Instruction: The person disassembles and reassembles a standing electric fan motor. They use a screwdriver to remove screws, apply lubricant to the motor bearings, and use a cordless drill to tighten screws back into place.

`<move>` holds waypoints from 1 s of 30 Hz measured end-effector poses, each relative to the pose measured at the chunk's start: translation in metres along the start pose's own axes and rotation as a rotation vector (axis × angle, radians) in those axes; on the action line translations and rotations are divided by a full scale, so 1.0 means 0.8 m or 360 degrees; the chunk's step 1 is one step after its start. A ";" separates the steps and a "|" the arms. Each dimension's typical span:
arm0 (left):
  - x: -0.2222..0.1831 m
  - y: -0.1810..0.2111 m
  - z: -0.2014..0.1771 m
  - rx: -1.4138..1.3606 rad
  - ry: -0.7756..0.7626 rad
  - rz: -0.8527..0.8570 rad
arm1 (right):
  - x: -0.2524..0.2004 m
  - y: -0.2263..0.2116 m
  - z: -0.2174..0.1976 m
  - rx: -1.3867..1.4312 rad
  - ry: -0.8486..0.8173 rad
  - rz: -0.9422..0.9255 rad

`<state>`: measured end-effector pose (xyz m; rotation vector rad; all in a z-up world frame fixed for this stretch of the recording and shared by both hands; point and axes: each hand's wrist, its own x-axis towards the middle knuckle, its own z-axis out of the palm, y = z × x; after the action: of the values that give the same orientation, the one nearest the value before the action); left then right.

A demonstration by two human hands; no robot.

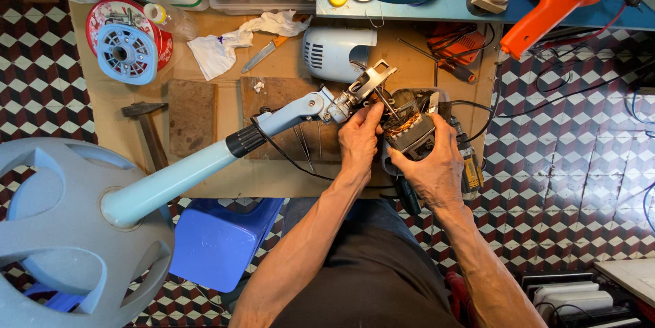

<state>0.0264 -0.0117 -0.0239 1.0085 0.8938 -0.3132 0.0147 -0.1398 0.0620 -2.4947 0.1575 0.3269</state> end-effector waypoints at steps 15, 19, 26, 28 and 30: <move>0.014 -0.016 -0.017 -0.0028 -0.0415 0.0123 | 0.010 -0.002 -0.011 0.0035 -0.0060 -0.0016; 0.021 -0.010 -0.024 0.0020 -0.0539 -0.0058 | 0.011 0.003 -0.012 0.0049 -0.0087 -0.0026; 0.011 0.012 -0.029 0.0093 -0.0570 -0.0222 | 0.010 0.012 -0.011 0.0040 -0.0079 -0.0119; 0.006 0.014 -0.027 0.0110 -0.0506 -0.0184 | 0.011 0.012 -0.009 0.0051 -0.0083 -0.0113; 0.005 0.016 -0.026 0.0129 -0.0459 -0.0167 | 0.013 0.012 -0.007 0.0047 -0.0092 -0.0100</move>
<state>0.0259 0.0129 -0.0239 0.9633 0.6768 -0.5726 0.0239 -0.1515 0.0585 -2.4525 0.0597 0.3671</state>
